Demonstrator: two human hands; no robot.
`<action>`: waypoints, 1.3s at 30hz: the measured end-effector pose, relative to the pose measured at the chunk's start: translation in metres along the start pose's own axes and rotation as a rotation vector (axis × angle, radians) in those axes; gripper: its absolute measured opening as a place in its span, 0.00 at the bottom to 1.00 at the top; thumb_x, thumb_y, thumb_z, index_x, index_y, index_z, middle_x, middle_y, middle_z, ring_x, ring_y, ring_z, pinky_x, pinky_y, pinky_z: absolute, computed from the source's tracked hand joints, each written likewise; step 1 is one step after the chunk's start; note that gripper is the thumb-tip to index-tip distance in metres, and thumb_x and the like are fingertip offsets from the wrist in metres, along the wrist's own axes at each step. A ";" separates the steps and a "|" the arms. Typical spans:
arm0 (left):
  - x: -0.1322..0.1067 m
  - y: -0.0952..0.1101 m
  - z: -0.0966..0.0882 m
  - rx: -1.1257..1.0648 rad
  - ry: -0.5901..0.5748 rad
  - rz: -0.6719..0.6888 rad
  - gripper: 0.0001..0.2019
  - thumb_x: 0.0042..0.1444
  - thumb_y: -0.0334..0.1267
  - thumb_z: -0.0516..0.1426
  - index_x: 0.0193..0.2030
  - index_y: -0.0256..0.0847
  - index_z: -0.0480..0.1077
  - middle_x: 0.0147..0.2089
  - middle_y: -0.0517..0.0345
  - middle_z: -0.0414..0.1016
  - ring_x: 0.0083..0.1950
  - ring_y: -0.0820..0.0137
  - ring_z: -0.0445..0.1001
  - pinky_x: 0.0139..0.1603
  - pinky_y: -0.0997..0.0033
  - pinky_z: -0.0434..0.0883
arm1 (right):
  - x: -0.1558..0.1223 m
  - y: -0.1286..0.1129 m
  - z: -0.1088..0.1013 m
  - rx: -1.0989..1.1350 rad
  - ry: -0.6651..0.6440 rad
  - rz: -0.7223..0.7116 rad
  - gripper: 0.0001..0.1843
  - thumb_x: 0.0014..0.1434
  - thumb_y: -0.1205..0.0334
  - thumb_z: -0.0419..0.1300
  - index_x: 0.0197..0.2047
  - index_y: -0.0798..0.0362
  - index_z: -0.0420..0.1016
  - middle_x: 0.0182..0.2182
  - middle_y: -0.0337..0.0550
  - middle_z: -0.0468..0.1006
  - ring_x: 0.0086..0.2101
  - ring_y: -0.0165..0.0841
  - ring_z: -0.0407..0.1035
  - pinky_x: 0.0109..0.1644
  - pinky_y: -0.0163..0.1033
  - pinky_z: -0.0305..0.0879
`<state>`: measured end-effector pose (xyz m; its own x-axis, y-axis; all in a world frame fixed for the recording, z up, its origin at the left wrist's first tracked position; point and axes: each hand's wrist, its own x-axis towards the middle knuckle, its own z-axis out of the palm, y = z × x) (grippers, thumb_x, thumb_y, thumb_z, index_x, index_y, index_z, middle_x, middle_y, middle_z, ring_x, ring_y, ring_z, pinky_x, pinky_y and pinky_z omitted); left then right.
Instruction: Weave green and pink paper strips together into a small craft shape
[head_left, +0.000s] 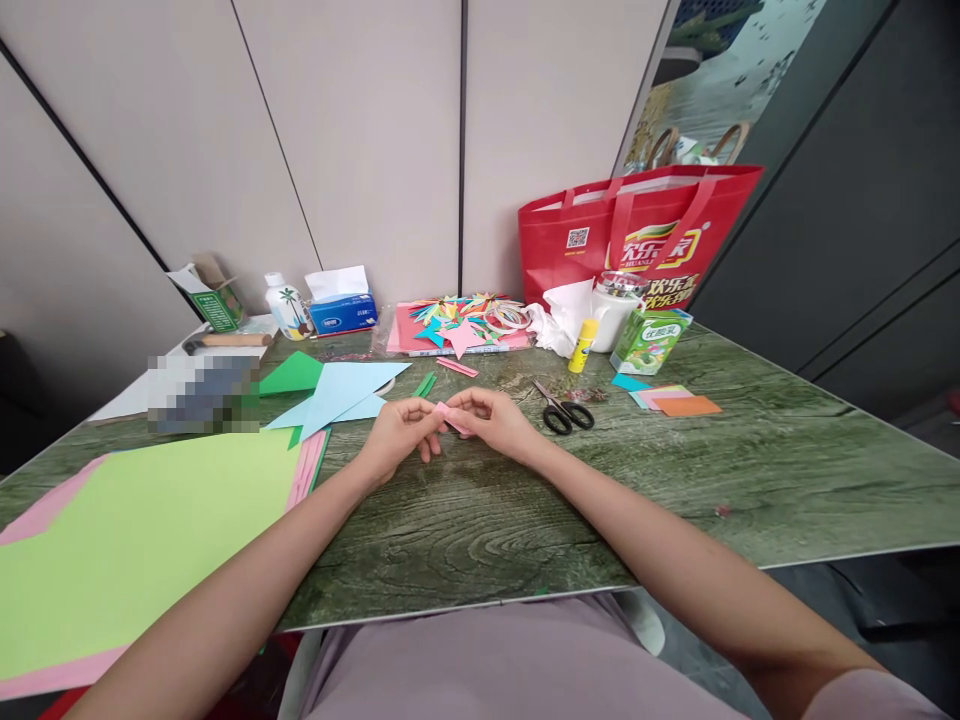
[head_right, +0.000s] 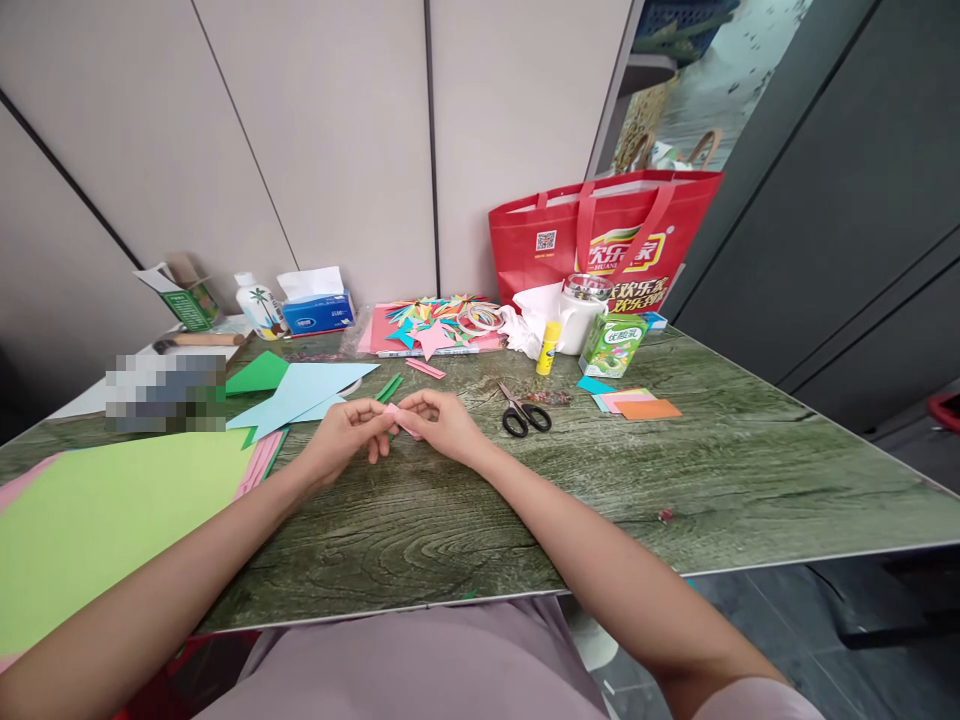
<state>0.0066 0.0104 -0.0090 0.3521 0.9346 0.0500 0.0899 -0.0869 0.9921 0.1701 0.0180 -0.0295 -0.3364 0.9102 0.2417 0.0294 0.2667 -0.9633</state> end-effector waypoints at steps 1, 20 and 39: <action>0.001 0.000 -0.001 -0.011 0.020 0.010 0.12 0.46 0.44 0.60 0.26 0.35 0.69 0.20 0.59 0.71 0.16 0.77 0.67 0.14 0.79 0.63 | 0.000 0.000 0.000 0.039 0.011 0.028 0.15 0.47 0.55 0.62 0.35 0.57 0.71 0.27 0.40 0.74 0.25 0.25 0.66 0.28 0.31 0.66; 0.004 -0.005 -0.004 -0.042 0.089 -0.001 0.13 0.47 0.43 0.60 0.28 0.33 0.70 0.17 0.57 0.71 0.17 0.75 0.67 0.17 0.78 0.65 | 0.001 0.002 0.000 0.140 0.079 0.111 0.18 0.36 0.65 0.67 0.34 0.57 0.71 0.23 0.36 0.74 0.22 0.24 0.67 0.29 0.32 0.66; 0.004 -0.004 -0.004 -0.114 0.234 0.029 0.23 0.38 0.37 0.65 0.42 0.33 0.67 0.22 0.59 0.74 0.21 0.73 0.71 0.20 0.76 0.67 | -0.001 0.008 0.005 0.017 -0.028 -0.035 0.07 0.44 0.67 0.60 0.31 0.55 0.71 0.30 0.40 0.73 0.30 0.28 0.67 0.32 0.34 0.69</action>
<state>0.0039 0.0155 -0.0124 0.1272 0.9878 0.0903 -0.0276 -0.0874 0.9958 0.1664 0.0177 -0.0378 -0.3634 0.8911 0.2717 0.0017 0.2923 -0.9563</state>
